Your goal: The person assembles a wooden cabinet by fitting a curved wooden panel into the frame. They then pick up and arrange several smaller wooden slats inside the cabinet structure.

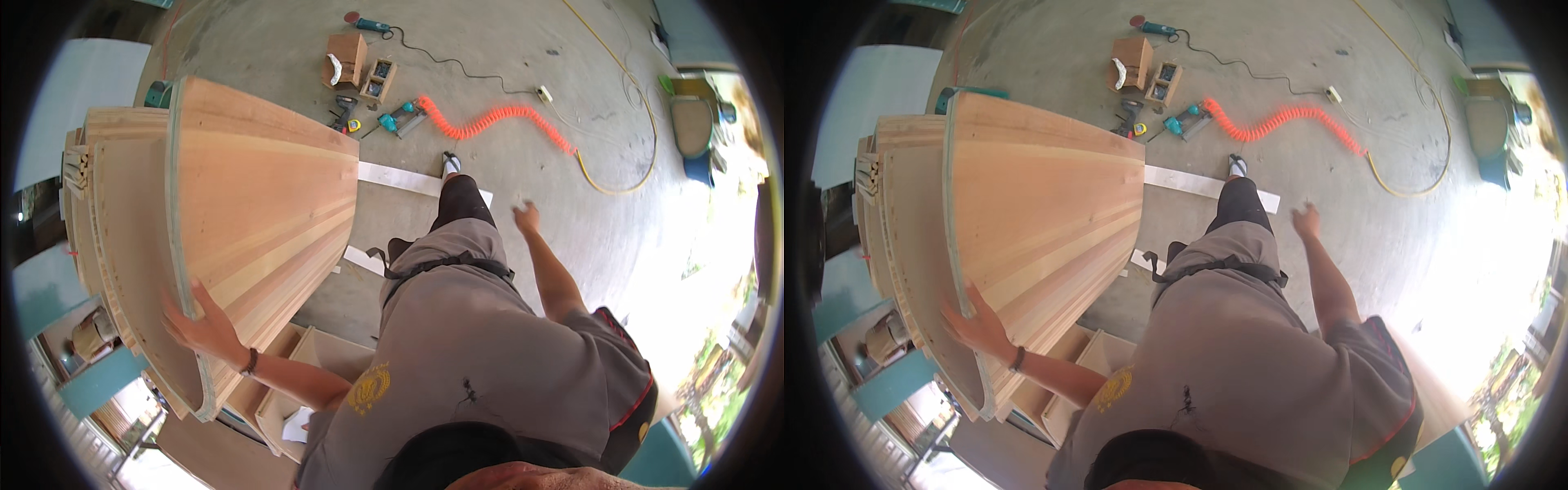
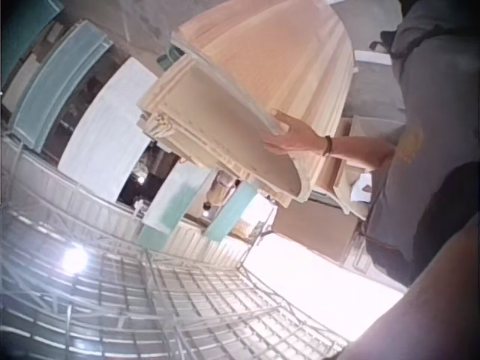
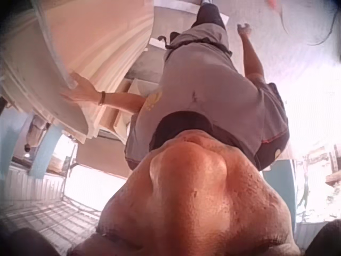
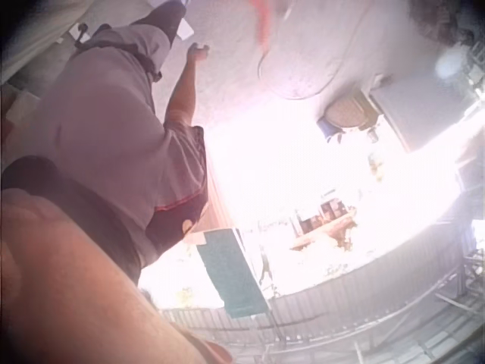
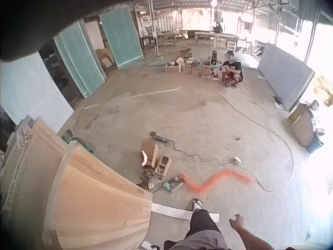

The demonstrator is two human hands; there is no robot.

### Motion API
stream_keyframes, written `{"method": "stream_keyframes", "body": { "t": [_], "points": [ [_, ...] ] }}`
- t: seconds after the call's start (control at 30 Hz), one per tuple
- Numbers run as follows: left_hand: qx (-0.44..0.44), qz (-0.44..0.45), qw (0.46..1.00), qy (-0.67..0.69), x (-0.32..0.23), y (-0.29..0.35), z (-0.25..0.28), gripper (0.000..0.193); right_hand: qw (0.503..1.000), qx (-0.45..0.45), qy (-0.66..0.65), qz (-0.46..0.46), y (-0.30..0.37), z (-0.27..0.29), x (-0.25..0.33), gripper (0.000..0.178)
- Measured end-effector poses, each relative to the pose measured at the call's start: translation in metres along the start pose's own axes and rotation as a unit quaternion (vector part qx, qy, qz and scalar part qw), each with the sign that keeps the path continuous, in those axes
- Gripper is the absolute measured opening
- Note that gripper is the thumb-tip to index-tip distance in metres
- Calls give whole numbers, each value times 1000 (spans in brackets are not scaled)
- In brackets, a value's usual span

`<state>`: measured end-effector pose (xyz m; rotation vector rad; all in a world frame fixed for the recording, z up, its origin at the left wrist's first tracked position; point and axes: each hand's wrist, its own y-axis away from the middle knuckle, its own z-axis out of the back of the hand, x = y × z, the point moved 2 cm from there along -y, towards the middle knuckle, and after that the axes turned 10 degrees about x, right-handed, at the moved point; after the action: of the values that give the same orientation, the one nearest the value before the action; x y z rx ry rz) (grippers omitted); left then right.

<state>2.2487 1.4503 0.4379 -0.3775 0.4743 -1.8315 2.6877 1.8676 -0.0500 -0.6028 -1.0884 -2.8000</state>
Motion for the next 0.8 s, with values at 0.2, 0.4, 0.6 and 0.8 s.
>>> {"method": "stream_keyframes", "body": {
  "t": [0.2,0.4,0.6,0.8],
  "points": [
    [22,12,999,-25,-119,-105,-70,69,958,105,-82,-253,-84,116,-55,45],
    [75,79,986,-125,-151,-168,-139,74,962,92,-244,-80,-163,186,78,37],
    [-25,160,952,-260,-198,-196,-173,67,958,157,-241,18,-218,175,205,33],
    [-164,153,935,-274,-200,-215,-199,53,961,265,-41,63,-286,126,265,32]
  ]
}}
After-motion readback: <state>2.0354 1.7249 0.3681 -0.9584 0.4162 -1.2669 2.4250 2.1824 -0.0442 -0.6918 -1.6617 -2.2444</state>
